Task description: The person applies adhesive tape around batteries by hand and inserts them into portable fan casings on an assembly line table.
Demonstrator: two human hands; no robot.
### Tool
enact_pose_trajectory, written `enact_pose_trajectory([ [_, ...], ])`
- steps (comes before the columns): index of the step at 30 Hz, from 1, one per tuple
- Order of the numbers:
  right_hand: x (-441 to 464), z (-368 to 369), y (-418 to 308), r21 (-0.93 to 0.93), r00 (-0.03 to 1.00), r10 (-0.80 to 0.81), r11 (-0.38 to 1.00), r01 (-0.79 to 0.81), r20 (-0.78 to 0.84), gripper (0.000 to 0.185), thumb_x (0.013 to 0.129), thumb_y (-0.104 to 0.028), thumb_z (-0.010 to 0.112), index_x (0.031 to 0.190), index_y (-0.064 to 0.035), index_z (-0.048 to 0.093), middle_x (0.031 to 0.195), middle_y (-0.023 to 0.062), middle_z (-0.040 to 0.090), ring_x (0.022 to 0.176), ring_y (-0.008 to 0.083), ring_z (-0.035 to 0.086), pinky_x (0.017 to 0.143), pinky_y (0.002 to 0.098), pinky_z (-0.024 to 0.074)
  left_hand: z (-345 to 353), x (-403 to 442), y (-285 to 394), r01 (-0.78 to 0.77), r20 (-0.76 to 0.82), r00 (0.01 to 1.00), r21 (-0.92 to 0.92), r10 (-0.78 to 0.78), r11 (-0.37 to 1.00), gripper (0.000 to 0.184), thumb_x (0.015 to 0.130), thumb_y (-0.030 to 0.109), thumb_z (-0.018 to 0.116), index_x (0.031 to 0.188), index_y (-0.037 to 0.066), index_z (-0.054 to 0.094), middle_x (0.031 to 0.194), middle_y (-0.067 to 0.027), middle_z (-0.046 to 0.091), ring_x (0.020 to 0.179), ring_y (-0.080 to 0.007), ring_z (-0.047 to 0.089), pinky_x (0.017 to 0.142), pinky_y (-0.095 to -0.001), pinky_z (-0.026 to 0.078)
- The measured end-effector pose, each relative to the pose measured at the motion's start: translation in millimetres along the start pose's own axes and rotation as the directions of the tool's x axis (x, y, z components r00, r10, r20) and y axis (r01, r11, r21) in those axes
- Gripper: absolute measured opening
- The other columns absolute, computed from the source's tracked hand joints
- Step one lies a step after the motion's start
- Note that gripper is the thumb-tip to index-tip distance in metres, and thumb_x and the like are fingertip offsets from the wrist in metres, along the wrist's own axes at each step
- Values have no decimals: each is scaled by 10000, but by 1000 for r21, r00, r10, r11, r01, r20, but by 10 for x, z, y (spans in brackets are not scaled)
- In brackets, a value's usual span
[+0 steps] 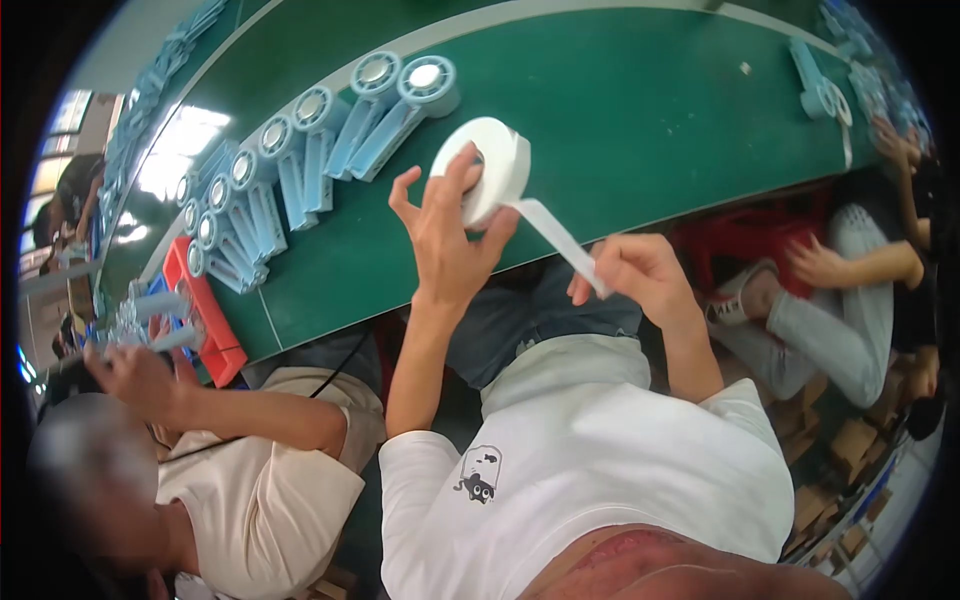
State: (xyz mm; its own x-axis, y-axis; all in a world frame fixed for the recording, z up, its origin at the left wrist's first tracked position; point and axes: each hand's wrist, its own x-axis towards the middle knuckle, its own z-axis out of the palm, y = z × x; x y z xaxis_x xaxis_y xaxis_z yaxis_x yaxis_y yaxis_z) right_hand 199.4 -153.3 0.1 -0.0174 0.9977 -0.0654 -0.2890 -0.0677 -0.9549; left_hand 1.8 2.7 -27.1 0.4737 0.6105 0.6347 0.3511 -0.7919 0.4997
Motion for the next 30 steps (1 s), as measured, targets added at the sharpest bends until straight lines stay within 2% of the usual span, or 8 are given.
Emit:
enact_pose_trajectory([
  [1, 64, -13, -25, -2, 999, 5, 1000, -5, 35, 265, 1030, -176, 595, 838, 2, 633, 842, 120, 709, 714, 209, 650, 703, 298, 504, -42, -128, -28, 8, -4, 1000, 4, -8, 1000, 668, 814, 162, 764, 1412, 6, 509, 1077, -101, 703, 934, -246, 672, 1119, -511, 287],
  [5, 393, 15, -223, -383, 918, 60, 918, 103, 392, 192, 995, -113, 611, 876, 25, 674, 894, 106, 731, 759, 179, 663, 713, 286, 501, -311, -514, -56, 61, -58, 997, 30, -59, 998, 720, 788, 194, 776, 1427, 20, 493, 1192, -120, 666, 1017, -267, 651, 1114, -522, 270],
  [9, 922, 91, -429, -616, 929, 140, 780, 109, 343, 164, 984, -99, 629, 927, 34, 706, 946, 93, 744, 828, 146, 672, 764, 270, 505, -474, -779, -115, 110, -131, 986, 19, -106, 994, 731, 779, 176, 744, 1436, 15, 468, 1210, -134, 656, 1056, -289, 638, 1126, -547, 266],
  [11, 1212, 185, -445, -723, 987, -111, 671, 161, 117, 148, 984, -118, 657, 981, 13, 727, 902, 65, 744, 838, 151, 677, 802, 298, 535, -515, -861, -219, 96, -185, 978, 14, -92, 995, 735, 774, 166, 736, 1437, 19, 456, 1224, -143, 648, 1071, -299, 632, 1142, -571, 263],
  [20, 1357, 521, -111, -634, 972, -57, 749, 192, 227, 172, 1010, -126, 639, 985, 35, 693, 911, 63, 719, 841, 116, 647, 785, 258, 500, -564, -837, -237, 109, -195, 974, -46, -116, 993, 762, 750, 72, 711, 1447, 9, 409, 1272, -155, 618, 1068, -328, 643, 1199, -646, 239],
  [23, 1277, 487, 6, -536, 999, -17, 843, 35, 39, 281, 982, -96, 682, 739, -7, 571, 716, -7, 589, 675, 71, 536, 662, 240, 444, -533, -817, -245, 111, -241, 958, -201, -159, 973, 723, 742, 89, 759, 1407, 33, 480, 1207, -127, 649, 1002, -309, 696, 1189, -605, 295],
  [28, 1065, 209, 195, -491, 955, -245, 860, 136, -165, 487, 967, -49, 700, 646, -96, 337, 645, -68, 375, 581, 31, 354, 531, 243, 302, -562, -660, -247, 123, -251, 950, -246, -186, 961, 689, 752, 91, 754, 1390, 31, 498, 1193, -123, 659, 968, -304, 700, 1187, -572, 326],
  [30, 947, 90, 247, -312, 865, -214, 947, 71, -454, 547, 961, -12, 693, 665, -149, 253, 651, -68, 253, 565, 36, 243, 489, 265, 199, -548, -617, -287, 109, -228, 959, -258, -170, 960, 687, 735, 71, 752, 1377, 20, 510, 1228, -133, 659, 992, -303, 696, 1177, -565, 354],
])
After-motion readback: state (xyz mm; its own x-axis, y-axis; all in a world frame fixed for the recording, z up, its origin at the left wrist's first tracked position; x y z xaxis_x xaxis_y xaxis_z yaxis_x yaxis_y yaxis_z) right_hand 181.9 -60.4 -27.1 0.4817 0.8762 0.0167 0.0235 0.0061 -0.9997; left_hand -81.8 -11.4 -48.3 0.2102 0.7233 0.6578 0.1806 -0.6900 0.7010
